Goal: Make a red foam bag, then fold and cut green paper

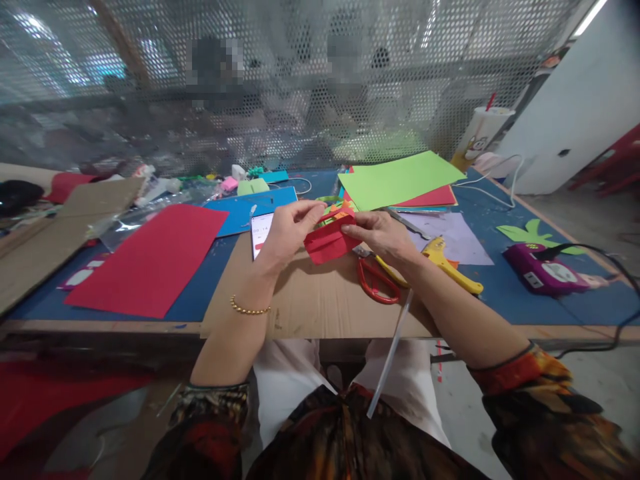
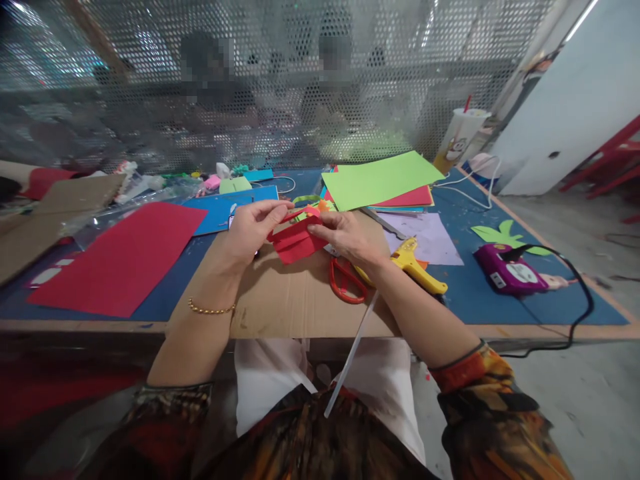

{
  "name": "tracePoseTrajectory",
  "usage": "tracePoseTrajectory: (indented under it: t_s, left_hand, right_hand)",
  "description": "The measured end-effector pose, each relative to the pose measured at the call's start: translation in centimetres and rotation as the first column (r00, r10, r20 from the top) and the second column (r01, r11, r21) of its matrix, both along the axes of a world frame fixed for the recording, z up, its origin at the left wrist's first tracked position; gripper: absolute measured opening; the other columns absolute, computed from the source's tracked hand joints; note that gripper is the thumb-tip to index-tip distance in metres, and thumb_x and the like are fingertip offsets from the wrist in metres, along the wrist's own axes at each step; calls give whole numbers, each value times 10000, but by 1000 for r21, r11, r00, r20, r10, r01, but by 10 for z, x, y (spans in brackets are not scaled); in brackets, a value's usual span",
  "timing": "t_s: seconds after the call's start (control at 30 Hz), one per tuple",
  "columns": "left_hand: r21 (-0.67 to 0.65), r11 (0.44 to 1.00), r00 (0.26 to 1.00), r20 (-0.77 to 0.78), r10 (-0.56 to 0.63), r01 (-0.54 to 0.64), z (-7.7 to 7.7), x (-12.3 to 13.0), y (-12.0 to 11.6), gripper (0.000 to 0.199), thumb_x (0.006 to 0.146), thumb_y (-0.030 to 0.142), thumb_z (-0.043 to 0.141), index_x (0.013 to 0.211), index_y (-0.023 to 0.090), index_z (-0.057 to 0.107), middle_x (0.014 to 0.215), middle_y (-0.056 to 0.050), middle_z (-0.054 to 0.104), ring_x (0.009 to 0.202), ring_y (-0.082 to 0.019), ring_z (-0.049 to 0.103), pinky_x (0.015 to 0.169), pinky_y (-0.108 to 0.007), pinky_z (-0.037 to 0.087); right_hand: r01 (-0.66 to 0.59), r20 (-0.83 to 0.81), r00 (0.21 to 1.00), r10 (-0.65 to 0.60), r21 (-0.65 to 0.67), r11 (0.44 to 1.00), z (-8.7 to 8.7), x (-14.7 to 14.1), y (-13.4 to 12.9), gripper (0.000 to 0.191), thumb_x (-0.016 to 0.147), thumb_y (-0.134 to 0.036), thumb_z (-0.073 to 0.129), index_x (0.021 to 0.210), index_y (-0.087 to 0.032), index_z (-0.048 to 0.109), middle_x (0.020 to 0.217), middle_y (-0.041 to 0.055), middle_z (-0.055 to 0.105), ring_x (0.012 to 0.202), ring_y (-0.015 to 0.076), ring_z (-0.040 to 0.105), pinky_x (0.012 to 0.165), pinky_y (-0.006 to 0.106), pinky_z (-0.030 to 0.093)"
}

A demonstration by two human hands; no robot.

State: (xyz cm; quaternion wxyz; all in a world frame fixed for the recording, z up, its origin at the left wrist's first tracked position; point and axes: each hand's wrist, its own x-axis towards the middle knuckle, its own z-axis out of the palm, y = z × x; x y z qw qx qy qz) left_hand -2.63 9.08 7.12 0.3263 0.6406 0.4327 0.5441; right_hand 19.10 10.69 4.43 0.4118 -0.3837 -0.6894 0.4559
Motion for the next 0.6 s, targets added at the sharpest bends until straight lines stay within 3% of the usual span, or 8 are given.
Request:
tracePoseTrajectory:
  t_s: [0.13,0.23,0.33,0.6]
  left_hand:
    - [249,968,939,-335,79,8,-2,1,-2,289,925,425,870,1135,226,875,1069,-98,840,1013,-247,722,983,-403,520]
    - [243,968,899,-436,46,69,-2,1,-3,203,1025,364,748,1140,262,880,1051,-73,858,962,-234,727,987,-424,512]
    - [163,979,926,-373,-51,119,-1,1,-3,245,1058,361,669,1039,253,888,1048,-66,868,912,-213,732,916,-386,541]
    - [-28,988,985,-83,-153,151,4,4,-5,397,868,564,841,770,183,790,817,-50,786,765,-161,653,735,-294,514]
  right_hand:
    - [-23,7,1000,23,1,1000,4,-8,-5,303,816,-494,785,761,-208,699,716,-2,649,734,172,580,685,303,458]
    - [-41,29,999,40,34,999,3,-10,-5,292,824,-467,780,729,-210,679,701,-10,621,716,163,554,673,300,441]
    - [-62,49,997,58,78,995,2,-10,-4,275,834,-449,770,722,-214,681,701,-8,617,708,161,543,669,301,433]
    - [-120,64,992,112,148,982,6,-10,-7,261,827,-486,728,749,-238,712,749,-4,654,745,169,547,721,312,459]
